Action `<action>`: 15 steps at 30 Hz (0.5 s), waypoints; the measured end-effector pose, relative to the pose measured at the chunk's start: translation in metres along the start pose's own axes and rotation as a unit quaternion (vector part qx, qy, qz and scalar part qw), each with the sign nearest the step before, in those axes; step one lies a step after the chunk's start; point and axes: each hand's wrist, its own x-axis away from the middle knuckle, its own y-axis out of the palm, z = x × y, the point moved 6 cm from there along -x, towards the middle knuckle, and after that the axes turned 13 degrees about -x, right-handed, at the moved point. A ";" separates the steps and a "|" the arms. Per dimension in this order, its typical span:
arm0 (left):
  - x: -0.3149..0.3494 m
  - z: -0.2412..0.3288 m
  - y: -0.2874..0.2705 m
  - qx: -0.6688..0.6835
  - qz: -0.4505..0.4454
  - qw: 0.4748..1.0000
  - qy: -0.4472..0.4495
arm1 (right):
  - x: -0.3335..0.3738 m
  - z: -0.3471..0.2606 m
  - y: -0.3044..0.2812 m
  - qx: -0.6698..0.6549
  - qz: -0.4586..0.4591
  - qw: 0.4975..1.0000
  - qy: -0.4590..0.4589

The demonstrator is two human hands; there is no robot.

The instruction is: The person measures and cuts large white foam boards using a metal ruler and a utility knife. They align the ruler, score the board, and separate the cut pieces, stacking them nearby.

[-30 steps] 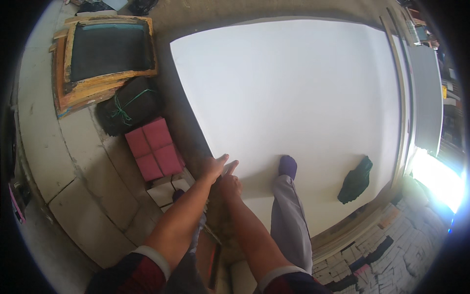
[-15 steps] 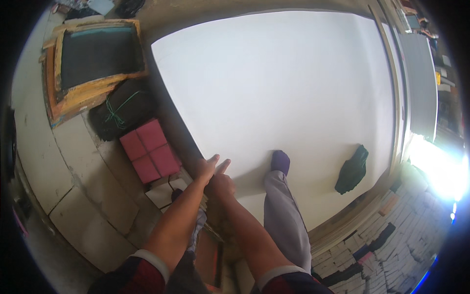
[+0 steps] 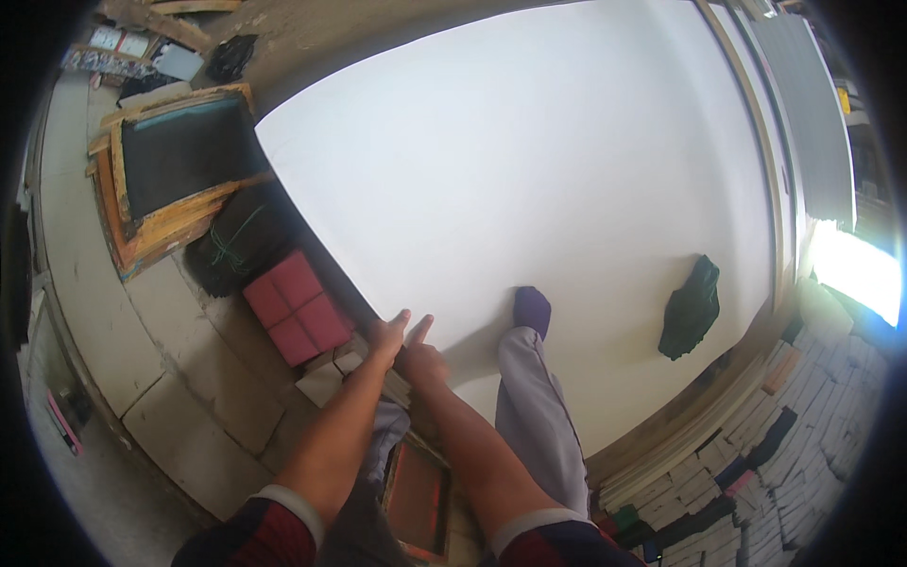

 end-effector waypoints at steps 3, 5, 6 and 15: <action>0.000 0.001 -0.007 -0.031 0.026 0.999 -0.013 | 0.011 -0.003 -0.021 0.012 -0.033 0.998 -0.048; 0.017 0.003 -0.012 -0.120 0.083 0.989 0.034 | 0.020 0.005 -0.039 0.061 -0.043 0.994 -0.084; 0.031 0.004 -0.015 -0.188 0.125 0.971 0.082 | 0.027 0.013 -0.048 0.082 -0.044 0.991 -0.100; 0.254 0.140 0.019 -0.246 -0.130 0.957 0.082 | 0.198 0.135 -0.231 -0.099 0.077 0.982 -0.144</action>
